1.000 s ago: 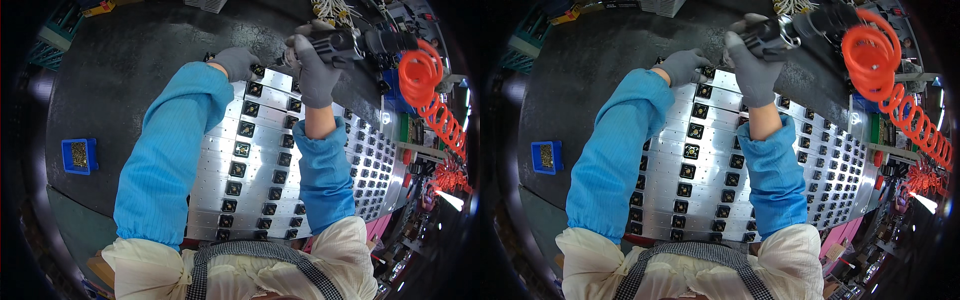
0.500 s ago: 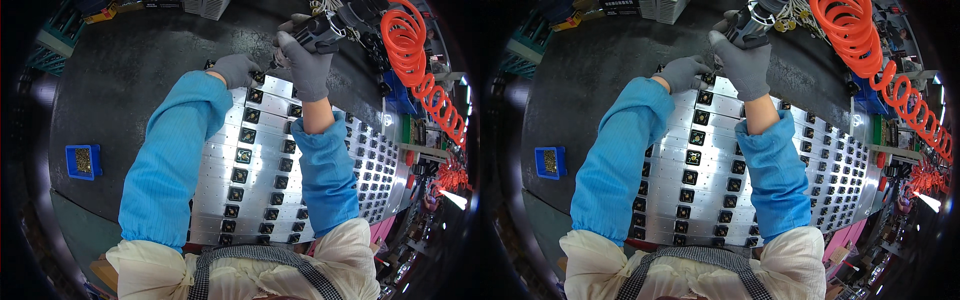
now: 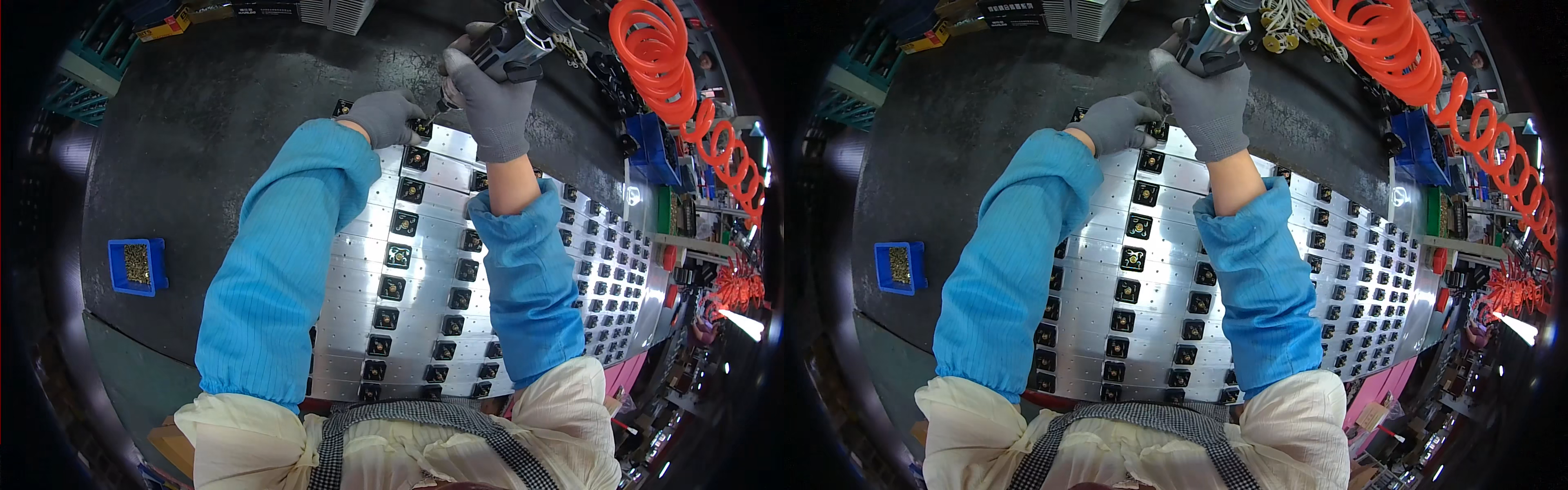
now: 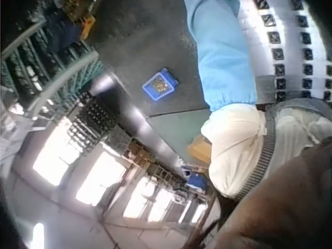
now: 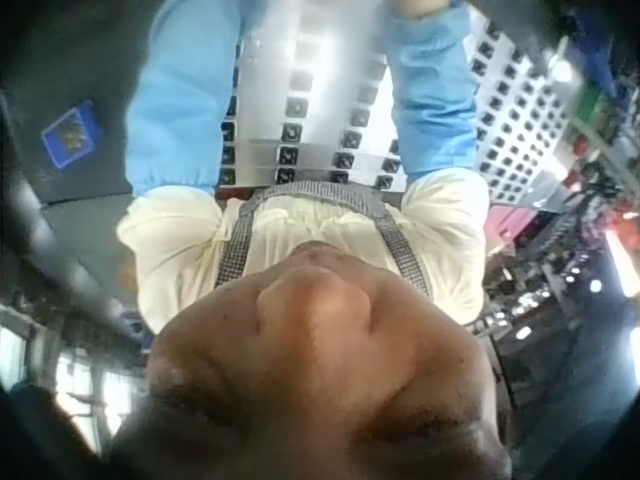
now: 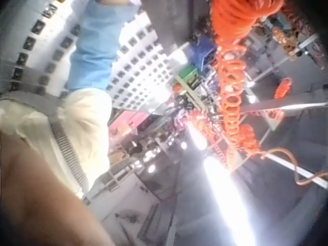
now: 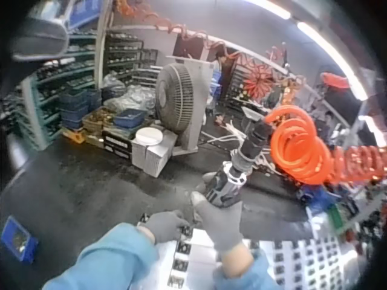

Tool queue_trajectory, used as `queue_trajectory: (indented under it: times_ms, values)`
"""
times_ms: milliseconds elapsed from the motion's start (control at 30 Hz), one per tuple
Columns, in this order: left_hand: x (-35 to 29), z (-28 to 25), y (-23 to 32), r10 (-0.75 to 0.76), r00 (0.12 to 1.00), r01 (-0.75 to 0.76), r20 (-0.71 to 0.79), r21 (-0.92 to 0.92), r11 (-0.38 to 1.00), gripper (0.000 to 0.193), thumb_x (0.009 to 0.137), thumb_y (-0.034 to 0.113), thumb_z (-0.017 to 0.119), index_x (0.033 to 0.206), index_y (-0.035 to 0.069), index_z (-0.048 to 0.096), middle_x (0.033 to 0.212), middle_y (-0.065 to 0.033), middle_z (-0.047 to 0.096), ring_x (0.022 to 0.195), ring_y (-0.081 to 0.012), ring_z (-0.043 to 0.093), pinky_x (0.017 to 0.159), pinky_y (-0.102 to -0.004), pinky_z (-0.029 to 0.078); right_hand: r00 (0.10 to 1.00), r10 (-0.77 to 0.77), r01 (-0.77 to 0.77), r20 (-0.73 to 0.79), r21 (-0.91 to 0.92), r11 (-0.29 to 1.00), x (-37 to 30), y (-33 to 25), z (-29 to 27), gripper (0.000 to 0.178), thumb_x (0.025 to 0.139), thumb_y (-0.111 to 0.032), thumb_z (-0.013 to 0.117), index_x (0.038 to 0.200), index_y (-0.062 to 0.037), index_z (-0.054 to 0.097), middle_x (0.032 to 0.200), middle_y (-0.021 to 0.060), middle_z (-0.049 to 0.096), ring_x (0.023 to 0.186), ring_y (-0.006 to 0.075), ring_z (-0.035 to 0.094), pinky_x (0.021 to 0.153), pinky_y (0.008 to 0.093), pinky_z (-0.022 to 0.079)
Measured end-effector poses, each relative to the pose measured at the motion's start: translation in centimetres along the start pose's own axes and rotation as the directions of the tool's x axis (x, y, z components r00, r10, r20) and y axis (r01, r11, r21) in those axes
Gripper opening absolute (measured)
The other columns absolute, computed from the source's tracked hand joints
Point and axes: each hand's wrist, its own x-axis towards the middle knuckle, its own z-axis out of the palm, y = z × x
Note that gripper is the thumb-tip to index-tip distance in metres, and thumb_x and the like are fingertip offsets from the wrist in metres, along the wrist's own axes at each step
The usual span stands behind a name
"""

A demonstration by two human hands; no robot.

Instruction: The person tightens screws on a grid of electronic modules using an electric power screwdriver.

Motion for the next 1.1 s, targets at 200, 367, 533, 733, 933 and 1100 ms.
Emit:
queue_trajectory:
  times_ms: [200,367,533,733,933,1100]
  values:
    - [0.1,0.6,-0.2,0.002,0.999,-0.002,-0.047,-0.002,1.000,0.047,0.078,0.031,0.074,0.121,0.014,0.067,0.119,-0.0044,0.059,0.109,-0.0261,0.061,0.092,-0.0391,0.048,0.997,-0.074,0.075,0.037,-0.027,0.997,0.2,0.3,-0.2,0.037,0.080,0.003,0.069,0.115,0.0006,0.056,0.090,0.0106,0.067,0.075,0.0153,0.067,0.059,0.0242,0.053]
    - [0.2,1.1,-0.3,-0.003,0.996,0.004,-0.087,0.006,1.000,0.047,0.077,0.030,0.075,0.120,0.014,0.067,0.118,-0.0042,0.060,0.107,-0.0253,0.062,0.091,-0.0387,0.049,0.998,-0.054,0.053,0.034,0.008,0.999,0.1,0.2,-0.2,0.037,0.080,0.003,0.069,0.115,0.0006,0.056,0.089,0.0104,0.067,0.075,0.0149,0.067,0.059,0.0240,0.053]
    - [-0.1,1.0,-0.2,-0.006,0.997,0.006,-0.081,0.006,1.000,0.046,0.077,0.030,0.075,0.119,0.014,0.068,0.118,-0.0042,0.060,0.106,-0.0251,0.062,0.091,-0.0381,0.049,1.000,-0.001,0.001,0.013,0.000,1.000,-0.1,0.3,-0.1,0.037,0.080,0.003,0.069,0.114,0.0007,0.056,0.088,0.0101,0.067,0.074,0.0150,0.067,0.059,0.0241,0.053]
    - [0.1,1.1,0.0,-0.010,0.996,0.011,-0.089,0.017,1.000,0.047,0.077,0.031,0.075,0.120,0.014,0.067,0.118,-0.0039,0.060,0.105,-0.0252,0.062,0.091,-0.0378,0.049,0.988,-0.155,0.156,0.014,-0.083,0.984,0.0,0.5,-0.3,0.035,0.081,0.003,0.069,0.113,0.0013,0.056,0.088,0.0105,0.067,0.070,0.0138,0.065,0.056,0.0241,0.052]
    - [-0.1,0.4,0.1,0.004,0.996,-0.002,-0.090,0.020,1.000,0.046,0.078,0.033,0.075,0.119,0.014,0.068,0.118,-0.0044,0.060,0.106,-0.0261,0.062,0.091,-0.0382,0.049,1.000,-0.002,0.001,0.021,0.035,0.999,-0.2,-0.2,-0.3,0.037,0.081,0.004,0.068,0.116,0.0003,0.055,0.089,0.0109,0.067,0.072,0.0152,0.065,0.055,0.0246,0.052]
    - [-0.2,0.2,0.3,-0.005,1.000,0.006,-0.024,0.024,1.000,0.047,0.079,0.034,0.075,0.120,0.014,0.067,0.124,-0.0074,0.057,0.112,-0.0295,0.059,0.095,-0.0404,0.047,0.996,0.028,-0.006,-0.086,0.249,0.969,-0.6,-2.0,-0.2,0.036,0.080,0.003,0.070,0.114,-0.0018,0.059,0.090,0.0074,0.067,0.065,0.0096,0.061,0.052,0.0236,0.049]
